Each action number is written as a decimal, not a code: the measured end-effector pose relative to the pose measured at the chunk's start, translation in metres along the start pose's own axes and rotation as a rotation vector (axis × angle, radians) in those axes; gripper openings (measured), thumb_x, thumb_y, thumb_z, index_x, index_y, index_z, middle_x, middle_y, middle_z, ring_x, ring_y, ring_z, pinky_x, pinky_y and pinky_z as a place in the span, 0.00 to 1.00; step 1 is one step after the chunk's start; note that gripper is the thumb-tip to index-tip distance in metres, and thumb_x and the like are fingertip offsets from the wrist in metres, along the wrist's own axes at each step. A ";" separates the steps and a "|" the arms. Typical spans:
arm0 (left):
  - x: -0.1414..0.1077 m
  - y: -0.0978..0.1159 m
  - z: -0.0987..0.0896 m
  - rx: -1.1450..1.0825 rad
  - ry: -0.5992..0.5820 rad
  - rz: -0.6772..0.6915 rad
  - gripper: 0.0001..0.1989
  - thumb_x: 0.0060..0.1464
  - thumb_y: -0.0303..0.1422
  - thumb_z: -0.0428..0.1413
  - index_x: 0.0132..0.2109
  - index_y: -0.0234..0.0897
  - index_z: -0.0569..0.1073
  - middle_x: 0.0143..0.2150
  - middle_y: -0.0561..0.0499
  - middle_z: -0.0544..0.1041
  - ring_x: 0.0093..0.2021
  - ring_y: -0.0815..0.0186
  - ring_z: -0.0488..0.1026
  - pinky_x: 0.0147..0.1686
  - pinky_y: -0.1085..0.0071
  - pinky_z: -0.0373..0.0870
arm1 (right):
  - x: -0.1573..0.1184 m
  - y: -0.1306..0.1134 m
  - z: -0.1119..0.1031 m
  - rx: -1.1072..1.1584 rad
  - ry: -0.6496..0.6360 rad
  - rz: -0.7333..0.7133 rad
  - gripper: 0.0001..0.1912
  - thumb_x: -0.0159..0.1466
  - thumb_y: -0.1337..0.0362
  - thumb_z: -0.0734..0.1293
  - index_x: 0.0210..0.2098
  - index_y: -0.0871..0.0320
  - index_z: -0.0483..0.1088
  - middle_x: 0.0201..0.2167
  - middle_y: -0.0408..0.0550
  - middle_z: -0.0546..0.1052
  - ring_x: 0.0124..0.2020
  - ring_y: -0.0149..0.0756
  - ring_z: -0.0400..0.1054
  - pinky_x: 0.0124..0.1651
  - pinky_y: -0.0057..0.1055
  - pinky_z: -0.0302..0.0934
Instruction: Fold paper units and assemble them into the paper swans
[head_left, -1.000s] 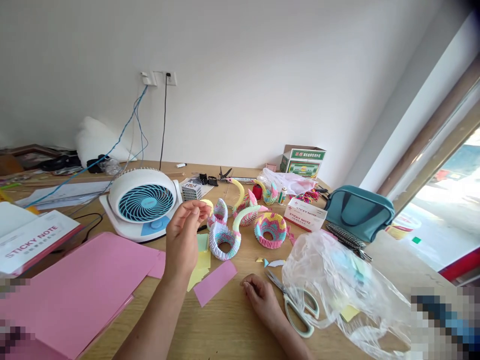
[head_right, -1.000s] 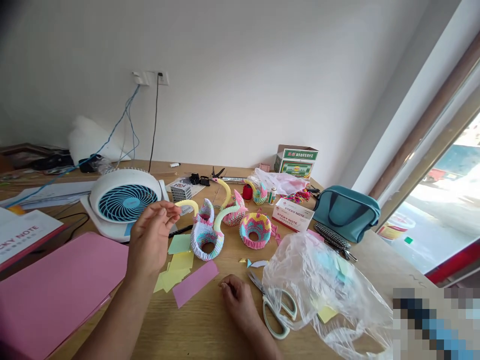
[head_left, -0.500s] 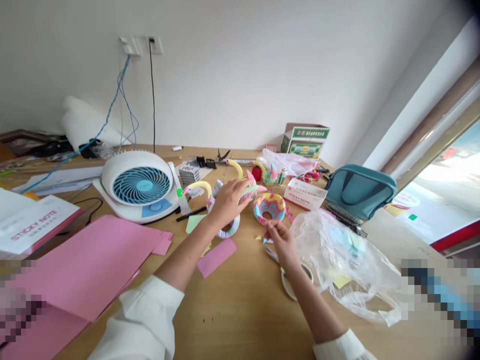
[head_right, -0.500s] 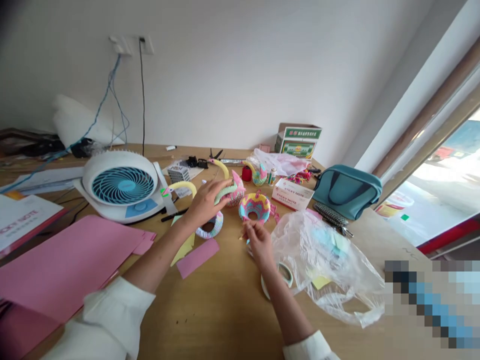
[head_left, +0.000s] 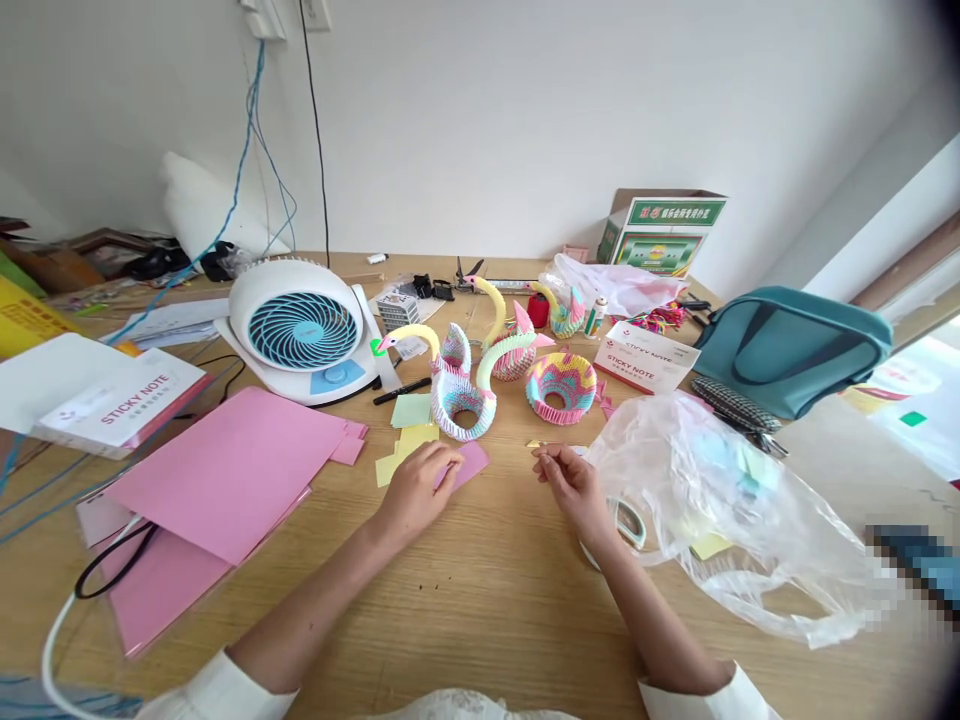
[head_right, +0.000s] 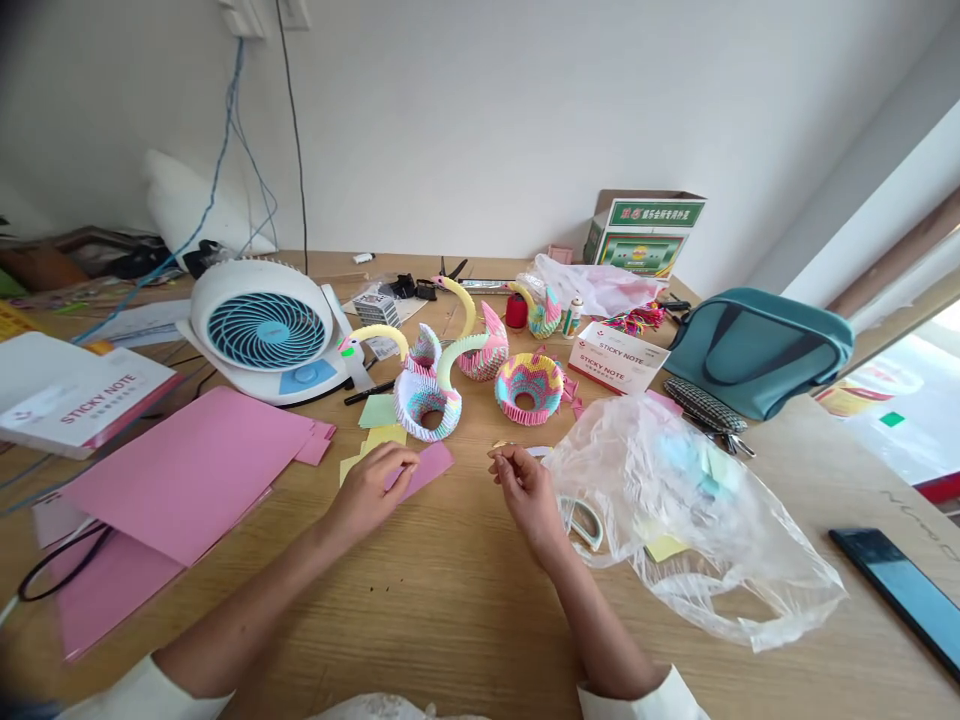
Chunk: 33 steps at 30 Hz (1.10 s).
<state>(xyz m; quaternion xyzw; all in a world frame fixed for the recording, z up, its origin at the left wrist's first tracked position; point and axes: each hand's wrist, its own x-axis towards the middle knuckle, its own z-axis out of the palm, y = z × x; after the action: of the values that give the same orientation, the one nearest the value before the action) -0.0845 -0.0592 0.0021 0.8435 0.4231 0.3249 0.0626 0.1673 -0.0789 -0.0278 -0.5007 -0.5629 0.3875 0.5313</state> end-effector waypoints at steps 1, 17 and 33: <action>-0.010 -0.004 0.005 0.025 -0.030 -0.044 0.09 0.60 0.22 0.50 0.40 0.37 0.73 0.37 0.49 0.76 0.41 0.63 0.73 0.40 0.67 0.71 | -0.002 0.000 0.001 -0.016 -0.013 -0.007 0.18 0.66 0.49 0.64 0.39 0.58 0.73 0.28 0.47 0.75 0.29 0.35 0.69 0.34 0.31 0.64; -0.024 -0.020 0.037 0.038 -0.178 -0.128 0.12 0.61 0.24 0.47 0.44 0.39 0.74 0.44 0.46 0.76 0.45 0.59 0.73 0.46 0.62 0.72 | -0.010 0.014 0.018 -0.157 -0.077 -0.099 0.11 0.68 0.57 0.61 0.36 0.53 0.73 0.27 0.47 0.77 0.28 0.41 0.71 0.29 0.34 0.63; -0.014 -0.009 0.030 0.228 -0.254 -0.409 0.09 0.53 0.33 0.62 0.42 0.36 0.73 0.45 0.44 0.71 0.46 0.56 0.70 0.48 0.60 0.68 | -0.020 0.007 0.015 -0.145 -0.119 -0.034 0.14 0.68 0.54 0.62 0.37 0.56 0.73 0.28 0.47 0.75 0.30 0.38 0.69 0.32 0.31 0.61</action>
<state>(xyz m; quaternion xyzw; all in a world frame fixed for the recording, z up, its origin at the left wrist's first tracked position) -0.0787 -0.0593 -0.0317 0.7761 0.6075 0.1471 0.0842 0.1525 -0.0955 -0.0409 -0.5043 -0.6285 0.3660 0.4656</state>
